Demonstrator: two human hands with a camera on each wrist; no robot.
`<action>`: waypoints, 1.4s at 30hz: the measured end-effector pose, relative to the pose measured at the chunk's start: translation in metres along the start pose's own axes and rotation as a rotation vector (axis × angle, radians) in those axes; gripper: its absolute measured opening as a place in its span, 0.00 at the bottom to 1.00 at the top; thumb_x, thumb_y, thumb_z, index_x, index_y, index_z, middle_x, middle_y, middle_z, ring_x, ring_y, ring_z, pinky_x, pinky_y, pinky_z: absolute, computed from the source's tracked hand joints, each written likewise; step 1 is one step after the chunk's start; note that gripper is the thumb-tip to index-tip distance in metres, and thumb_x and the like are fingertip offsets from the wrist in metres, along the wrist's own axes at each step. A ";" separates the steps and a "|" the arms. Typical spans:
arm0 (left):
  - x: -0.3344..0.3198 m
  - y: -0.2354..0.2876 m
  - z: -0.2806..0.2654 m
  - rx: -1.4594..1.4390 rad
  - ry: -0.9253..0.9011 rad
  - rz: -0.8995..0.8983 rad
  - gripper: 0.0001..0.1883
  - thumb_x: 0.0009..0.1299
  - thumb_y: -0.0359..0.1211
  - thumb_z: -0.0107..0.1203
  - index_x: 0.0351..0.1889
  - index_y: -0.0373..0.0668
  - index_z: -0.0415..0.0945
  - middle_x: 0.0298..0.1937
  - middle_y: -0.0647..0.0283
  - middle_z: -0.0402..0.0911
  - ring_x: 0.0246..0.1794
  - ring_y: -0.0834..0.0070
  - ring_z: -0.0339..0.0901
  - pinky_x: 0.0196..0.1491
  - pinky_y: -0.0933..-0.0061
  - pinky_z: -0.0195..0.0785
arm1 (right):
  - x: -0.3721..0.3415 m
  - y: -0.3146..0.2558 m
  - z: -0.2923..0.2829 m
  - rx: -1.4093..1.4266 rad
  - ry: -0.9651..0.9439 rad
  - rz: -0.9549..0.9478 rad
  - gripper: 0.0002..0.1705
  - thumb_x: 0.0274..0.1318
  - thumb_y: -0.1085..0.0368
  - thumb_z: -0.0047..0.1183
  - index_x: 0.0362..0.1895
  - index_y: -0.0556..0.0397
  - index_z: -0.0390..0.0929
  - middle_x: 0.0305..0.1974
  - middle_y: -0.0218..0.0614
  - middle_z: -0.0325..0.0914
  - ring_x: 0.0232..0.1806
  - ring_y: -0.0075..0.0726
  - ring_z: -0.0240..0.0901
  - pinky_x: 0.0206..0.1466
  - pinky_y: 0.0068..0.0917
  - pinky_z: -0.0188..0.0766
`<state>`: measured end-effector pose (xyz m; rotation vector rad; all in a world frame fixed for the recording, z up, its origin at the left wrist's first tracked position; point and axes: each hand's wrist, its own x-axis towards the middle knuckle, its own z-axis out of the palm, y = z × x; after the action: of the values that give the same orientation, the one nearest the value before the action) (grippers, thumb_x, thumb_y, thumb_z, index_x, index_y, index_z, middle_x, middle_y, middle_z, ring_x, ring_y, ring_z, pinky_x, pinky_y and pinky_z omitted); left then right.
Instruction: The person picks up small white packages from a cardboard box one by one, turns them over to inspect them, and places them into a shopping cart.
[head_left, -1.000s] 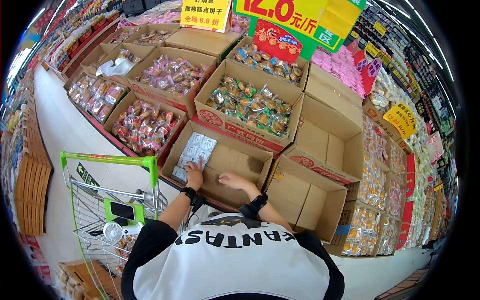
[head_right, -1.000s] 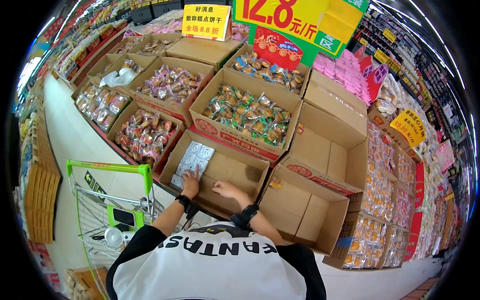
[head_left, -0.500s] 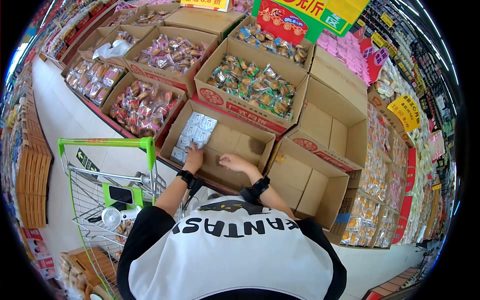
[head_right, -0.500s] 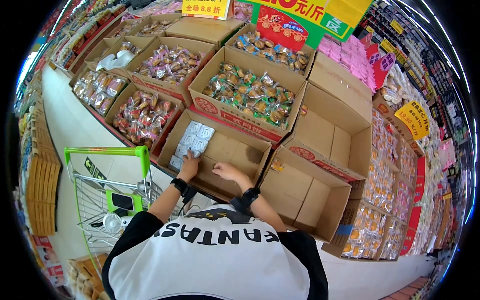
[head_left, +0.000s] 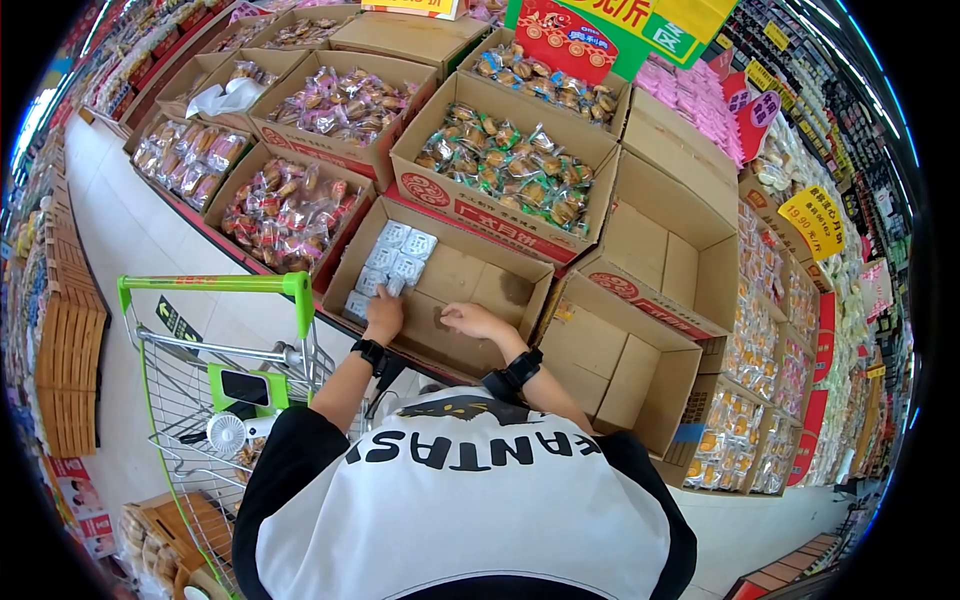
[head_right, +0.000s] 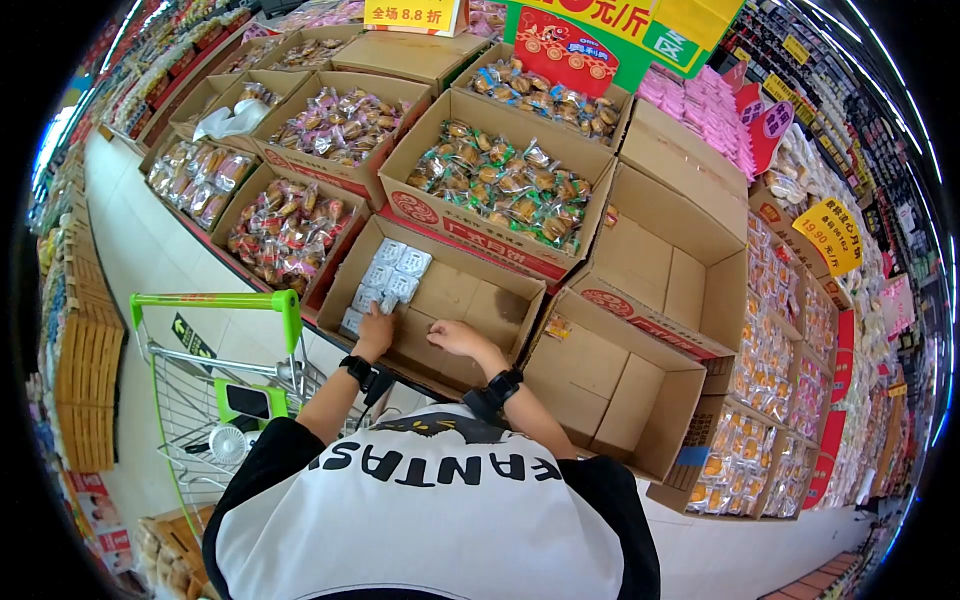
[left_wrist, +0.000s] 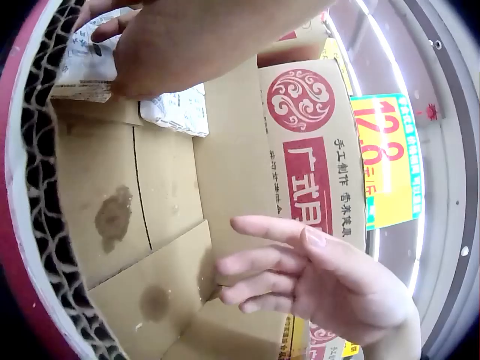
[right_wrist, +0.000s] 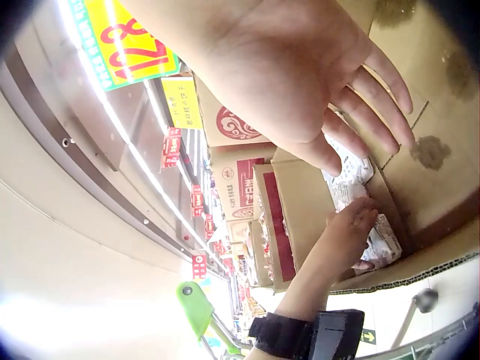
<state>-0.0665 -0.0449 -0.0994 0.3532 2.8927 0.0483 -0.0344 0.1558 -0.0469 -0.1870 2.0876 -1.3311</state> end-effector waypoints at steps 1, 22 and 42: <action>0.002 0.000 0.007 0.002 0.000 0.001 0.11 0.54 0.32 0.47 0.35 0.48 0.72 0.47 0.45 0.59 0.37 0.55 0.68 0.32 0.67 0.68 | 0.000 -0.001 0.000 -0.007 -0.002 0.003 0.21 0.49 0.56 0.43 0.42 0.59 0.66 0.33 0.40 0.72 0.28 0.30 0.70 0.33 0.24 0.66; 0.003 -0.002 0.012 0.061 -0.016 0.014 0.09 0.53 0.31 0.48 0.30 0.40 0.72 0.40 0.49 0.64 0.32 0.62 0.72 0.34 0.72 0.68 | -0.005 -0.002 -0.003 0.000 0.092 -0.011 0.20 0.46 0.55 0.45 0.38 0.58 0.70 0.34 0.42 0.73 0.35 0.37 0.70 0.38 0.26 0.65; -0.031 0.050 -0.091 -0.611 0.023 0.479 0.14 0.47 0.29 0.52 0.35 0.41 0.69 0.40 0.47 0.61 0.34 0.52 0.68 0.37 0.61 0.63 | 0.003 -0.022 -0.002 0.547 0.355 -0.225 0.29 0.44 0.56 0.52 0.47 0.60 0.58 0.37 0.37 0.67 0.34 0.24 0.64 0.37 0.21 0.63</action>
<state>-0.0462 -0.0048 -0.0009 0.8968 2.5657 0.9803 -0.0424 0.1456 -0.0286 0.0589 1.9218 -2.1471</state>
